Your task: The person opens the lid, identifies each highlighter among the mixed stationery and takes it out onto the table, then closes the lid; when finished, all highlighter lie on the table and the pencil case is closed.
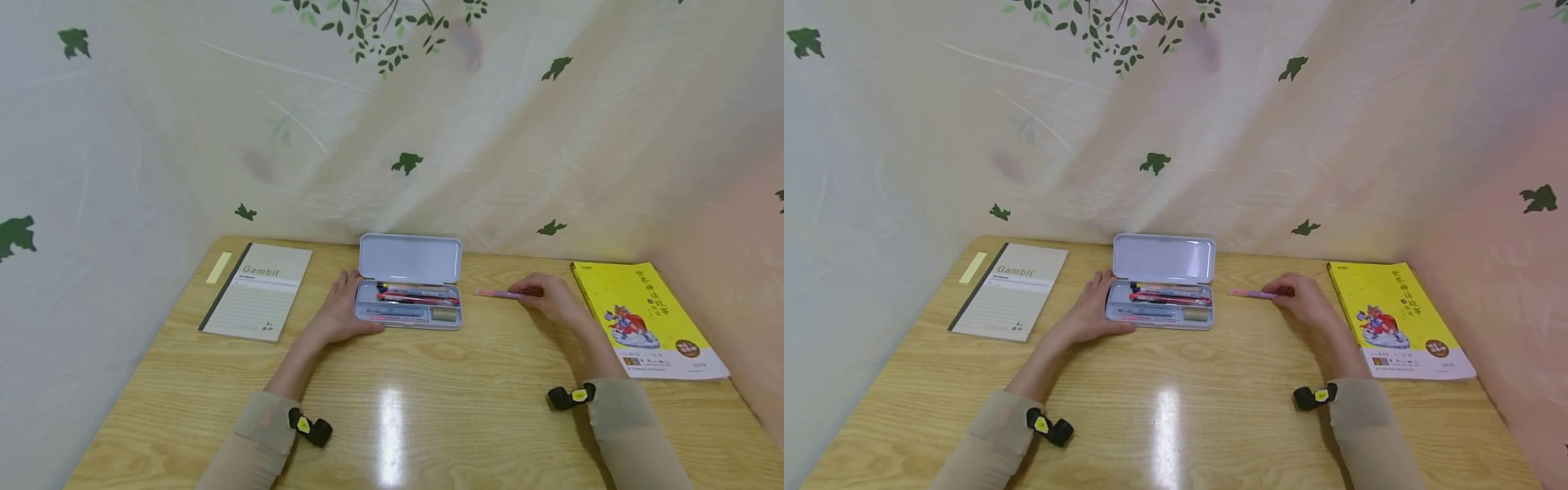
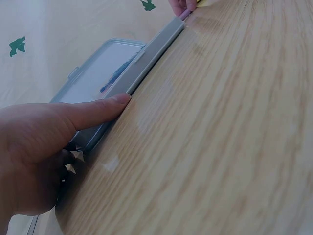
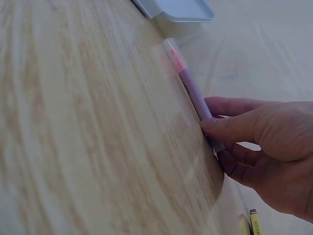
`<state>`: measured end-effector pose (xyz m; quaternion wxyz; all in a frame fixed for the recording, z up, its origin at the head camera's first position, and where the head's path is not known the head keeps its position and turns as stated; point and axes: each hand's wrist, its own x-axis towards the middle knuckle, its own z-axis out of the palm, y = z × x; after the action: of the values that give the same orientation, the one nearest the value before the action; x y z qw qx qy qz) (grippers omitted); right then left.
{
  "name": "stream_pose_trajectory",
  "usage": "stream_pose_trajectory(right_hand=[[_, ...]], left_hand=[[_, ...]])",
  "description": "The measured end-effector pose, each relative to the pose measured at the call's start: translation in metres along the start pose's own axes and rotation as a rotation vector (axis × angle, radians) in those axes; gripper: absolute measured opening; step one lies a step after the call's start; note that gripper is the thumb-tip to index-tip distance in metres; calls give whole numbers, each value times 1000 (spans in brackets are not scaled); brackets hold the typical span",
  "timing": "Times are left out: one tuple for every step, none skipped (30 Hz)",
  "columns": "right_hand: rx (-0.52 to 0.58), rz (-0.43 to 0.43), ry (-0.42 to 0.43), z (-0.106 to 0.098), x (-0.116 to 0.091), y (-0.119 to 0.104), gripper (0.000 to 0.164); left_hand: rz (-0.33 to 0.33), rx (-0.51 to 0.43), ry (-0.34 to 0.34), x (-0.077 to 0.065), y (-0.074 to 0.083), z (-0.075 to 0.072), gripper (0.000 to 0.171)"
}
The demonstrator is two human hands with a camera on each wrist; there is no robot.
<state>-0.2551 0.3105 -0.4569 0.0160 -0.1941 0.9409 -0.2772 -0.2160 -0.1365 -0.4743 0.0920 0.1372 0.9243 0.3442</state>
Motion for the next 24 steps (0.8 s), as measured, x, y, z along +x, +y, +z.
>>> stream_pose_trajectory(right_hand=[[3, 2, -1, 0, 0, -1, 22], [5, 4, -3, -1, 0, -1, 22], [7, 5, -5, -1, -1, -1, 23], [9, 9, -8, -1, -1, -2, 23], [12, 11, -10, -2, -1, -2, 23], [14, 13, -11, -2, -1, -2, 23], [16, 16, -13, -2, -1, -2, 23], [17, 16, -15, -2, -1, -2, 23], [19, 18, -17, -2, -1, -3, 23], [20, 19, -18, -2, -1, -3, 23], [20, 20, -19, -3, -1, -3, 23], [20, 23, -21, -3, -1, -3, 23], [23, 26, -24, -3, -1, -3, 24], [25, 30, -27, -3, -1, -3, 24], [27, 34, -31, -4, -1, -3, 24], [31, 36, -33, -4, -1, -3, 24], [35, 39, -34, -4, -1, -2, 24], [42, 41, -36, -4, -1, -2, 25], [49, 43, -37, -4, -1, -2, 25], [52, 43, -37, -4, -1, -1, 25], [55, 42, -36, -4, -1, -1, 25], [58, 41, -35, -4, -2, -1, 25], [57, 40, -35, -4, -2, -1, 25], [58, 38, -36, -4, -2, -1, 26]], left_hand=[[-2, -1, -1, 0, 0, 0, 106], [-3, -3, -2, 0, 0, 0, 107], [-5, -4, -3, 0, 0, 0, 107], [-6, -5, -2, -1, 1, -1, 107], [-6, -4, -3, -1, 1, -1, 107], [-6, -4, -3, 0, 1, -1, 107], [-6, -4, -3, 0, 1, -1, 107], [-5, -3, -2, 0, 1, -1, 107], [-4, -1, -2, 0, 1, -1, 107], [-2, 1, -1, 0, 0, -1, 107], [-1, 2, -1, 0, 0, 0, 107], [1, 3, 0, 0, 0, 0, 107], [3, 5, 1, 0, 0, 0, 107], [6, 8, 2, 1, 0, 0, 106], [8, 9, 4, 1, -1, 0, 106], [9, 10, 4, 1, -1, 0, 106], [10, 11, 5, 1, -1, 1, 106], [11, 11, 6, 1, -1, 0, 106], [11, 11, 7, 1, -1, 0, 105], [11, 10, 7, 1, -1, 0, 105], [9, 10, 6, 1, -1, 0, 105], [7, 10, 5, 1, -1, 0, 105], [7, 11, 5, 1, -1, 0, 105], [6, 11, 5, 1, 0, 0, 104]])
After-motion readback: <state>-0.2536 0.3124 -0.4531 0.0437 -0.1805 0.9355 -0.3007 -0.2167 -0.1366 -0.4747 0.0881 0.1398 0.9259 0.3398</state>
